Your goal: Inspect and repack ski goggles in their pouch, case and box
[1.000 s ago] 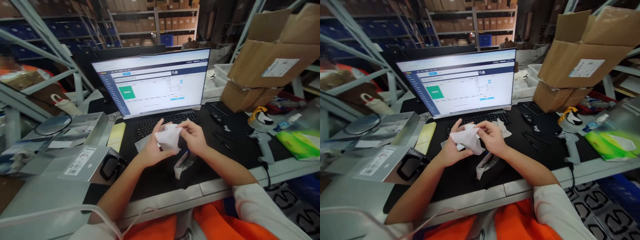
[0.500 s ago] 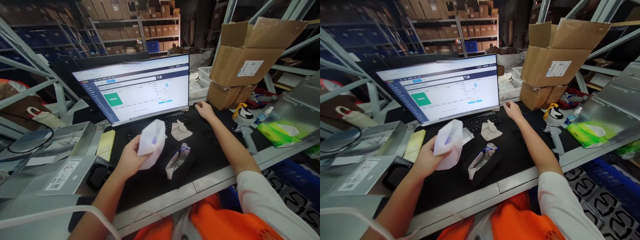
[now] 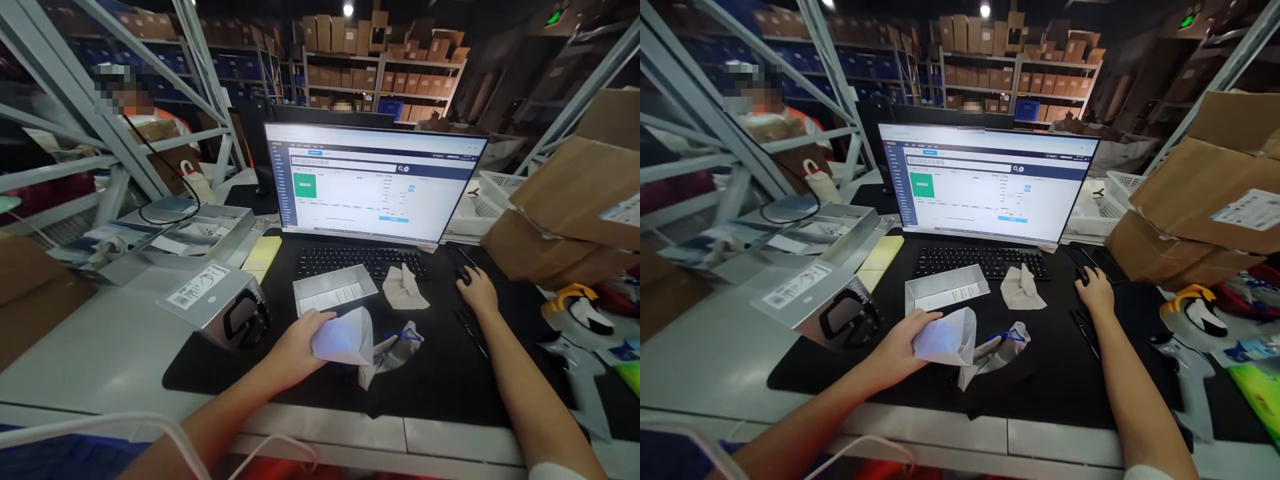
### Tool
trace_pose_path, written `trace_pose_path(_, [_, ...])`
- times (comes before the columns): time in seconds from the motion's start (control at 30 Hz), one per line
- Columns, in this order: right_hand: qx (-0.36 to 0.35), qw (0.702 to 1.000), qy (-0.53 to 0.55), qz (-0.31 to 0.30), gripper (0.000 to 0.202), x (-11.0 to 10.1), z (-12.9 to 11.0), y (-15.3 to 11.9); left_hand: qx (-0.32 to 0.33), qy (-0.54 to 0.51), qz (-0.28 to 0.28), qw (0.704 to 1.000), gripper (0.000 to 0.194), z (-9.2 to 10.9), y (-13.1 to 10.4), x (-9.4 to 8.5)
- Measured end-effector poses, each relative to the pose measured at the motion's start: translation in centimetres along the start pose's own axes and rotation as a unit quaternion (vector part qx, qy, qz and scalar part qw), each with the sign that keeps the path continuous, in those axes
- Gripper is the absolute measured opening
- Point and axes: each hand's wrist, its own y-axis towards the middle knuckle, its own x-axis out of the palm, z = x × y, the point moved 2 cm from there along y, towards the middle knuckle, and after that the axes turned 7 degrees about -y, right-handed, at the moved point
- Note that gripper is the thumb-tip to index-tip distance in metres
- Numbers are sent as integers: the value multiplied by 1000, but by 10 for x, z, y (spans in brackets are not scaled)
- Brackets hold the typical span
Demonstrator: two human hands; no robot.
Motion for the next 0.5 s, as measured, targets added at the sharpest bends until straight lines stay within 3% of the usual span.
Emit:
trace_pose_path(0.23, [69,997,-27,-23,62,14,23,12,-12,9,-32,999,69,-1,-13,4])
trace_pose_path(0.5, [60,998,-11,-2,61,15,28,10,-80,-11,-69,994,82,-4,-10,4])
